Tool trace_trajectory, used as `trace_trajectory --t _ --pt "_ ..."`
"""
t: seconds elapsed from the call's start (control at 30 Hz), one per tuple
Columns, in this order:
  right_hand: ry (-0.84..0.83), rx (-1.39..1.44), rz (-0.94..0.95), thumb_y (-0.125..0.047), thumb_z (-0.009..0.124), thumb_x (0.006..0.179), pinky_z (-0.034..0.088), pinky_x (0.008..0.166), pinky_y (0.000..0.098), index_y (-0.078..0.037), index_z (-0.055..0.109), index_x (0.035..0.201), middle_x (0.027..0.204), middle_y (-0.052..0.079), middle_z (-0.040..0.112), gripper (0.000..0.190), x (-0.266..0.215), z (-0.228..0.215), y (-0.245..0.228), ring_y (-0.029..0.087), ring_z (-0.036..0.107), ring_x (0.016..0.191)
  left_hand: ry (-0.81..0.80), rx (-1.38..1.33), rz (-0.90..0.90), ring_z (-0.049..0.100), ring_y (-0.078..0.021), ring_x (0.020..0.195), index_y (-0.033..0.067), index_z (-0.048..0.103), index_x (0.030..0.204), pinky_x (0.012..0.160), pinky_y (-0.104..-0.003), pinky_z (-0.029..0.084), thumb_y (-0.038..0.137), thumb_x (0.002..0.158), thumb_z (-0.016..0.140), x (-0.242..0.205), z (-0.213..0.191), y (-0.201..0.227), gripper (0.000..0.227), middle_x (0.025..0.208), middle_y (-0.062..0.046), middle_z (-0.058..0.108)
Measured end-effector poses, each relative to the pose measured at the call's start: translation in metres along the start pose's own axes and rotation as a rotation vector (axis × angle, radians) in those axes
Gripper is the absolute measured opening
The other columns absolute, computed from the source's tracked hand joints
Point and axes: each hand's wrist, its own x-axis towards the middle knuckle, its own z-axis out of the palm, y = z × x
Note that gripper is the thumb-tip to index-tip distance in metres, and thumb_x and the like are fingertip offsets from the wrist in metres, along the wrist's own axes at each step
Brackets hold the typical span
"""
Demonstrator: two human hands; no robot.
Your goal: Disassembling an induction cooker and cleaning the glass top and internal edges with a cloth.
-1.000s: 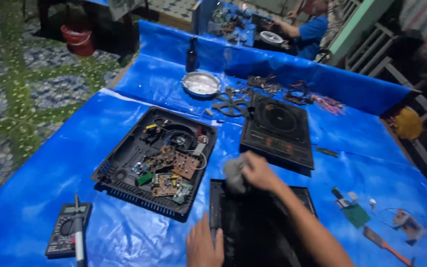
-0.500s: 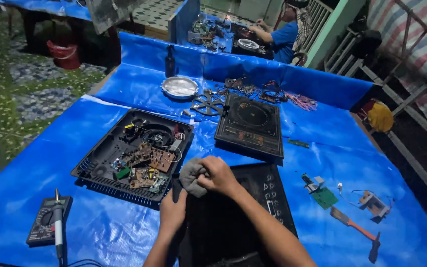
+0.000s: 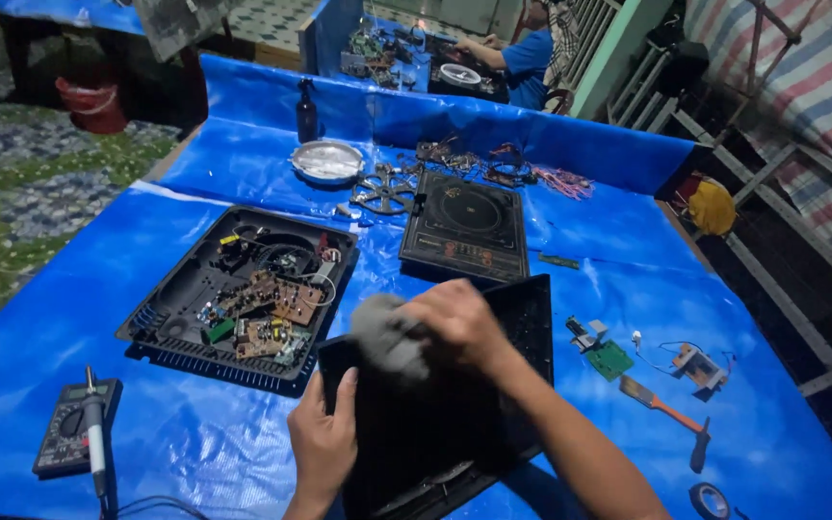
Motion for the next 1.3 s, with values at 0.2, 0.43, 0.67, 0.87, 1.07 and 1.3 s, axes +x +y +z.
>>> trace_trajectory --t 0.2,0.43,0.67,0.87,1.07,1.3 --pt "0.098 -0.263 0.162 -0.011 0.057 0.102 0.052 0.098 0.0524 0.004 0.067 0.114 0.115 0.022 0.068 0.022 -0.152 -0.023 0.108 0.039 0.066 0.109 -0.009 -0.023 0.164 0.039 -0.0066 0.038 0.0132 0.068 0.091 0.035 -0.027 0.031 0.024 0.099 0.063 -0.008 -0.003 -0.004 0.014 0.050 0.006 0.045" --pt "0.133 -0.361 0.832 -0.025 0.067 0.097 0.048 0.096 0.0535 -0.002 0.061 0.135 0.129 0.022 0.063 0.044 -0.128 -0.090 0.056 0.042 0.058 0.120 0.001 0.109 0.200 0.041 -0.0191 0.052 0.0183 0.065 0.092 0.054 -0.041 0.040 0.027 0.086 0.069 -0.012 0.014 -0.045 0.012 0.056 -0.003 0.052" --pt "0.267 -0.003 0.438 -0.010 0.033 0.096 0.038 0.118 0.0564 -0.003 0.062 0.124 0.134 0.020 0.058 0.041 -0.014 -0.059 -0.032 0.039 0.051 0.133 0.114 0.130 0.794 0.064 -0.0195 0.054 0.0062 0.067 0.118 0.049 -0.034 0.048 0.021 0.101 0.059 0.000 0.024 -0.042 0.024 0.080 -0.006 0.072" --pt "0.236 0.008 0.220 -0.029 0.045 0.108 0.046 0.108 0.0589 -0.005 0.065 0.120 0.120 0.017 0.069 0.034 0.023 -0.043 -0.069 0.040 0.063 0.119 0.156 0.156 0.699 0.065 -0.0218 0.056 0.0094 0.067 0.117 0.054 -0.033 0.049 0.023 0.101 0.058 -0.005 0.018 -0.045 0.023 0.087 -0.004 0.074" --pt "0.410 -0.071 0.224 -0.027 0.037 0.112 0.048 0.097 0.0442 -0.007 0.065 0.108 0.105 0.009 0.071 0.034 -0.015 -0.054 -0.006 0.028 0.066 0.100 0.090 0.177 0.855 0.063 -0.0131 0.050 0.0064 0.064 0.116 0.040 -0.028 0.045 0.022 0.106 0.048 -0.005 0.016 -0.032 0.024 0.095 -0.002 0.076" --pt "0.392 -0.037 0.517 -0.012 0.047 0.099 0.047 0.090 0.0421 -0.006 0.061 0.099 0.103 0.014 0.060 0.015 -0.029 -0.039 0.026 0.029 0.058 0.097 0.131 0.180 0.769 0.063 -0.0183 0.048 0.0084 0.064 0.122 0.043 -0.033 0.045 0.022 0.103 0.055 0.004 0.019 -0.051 0.025 0.086 -0.005 0.076"
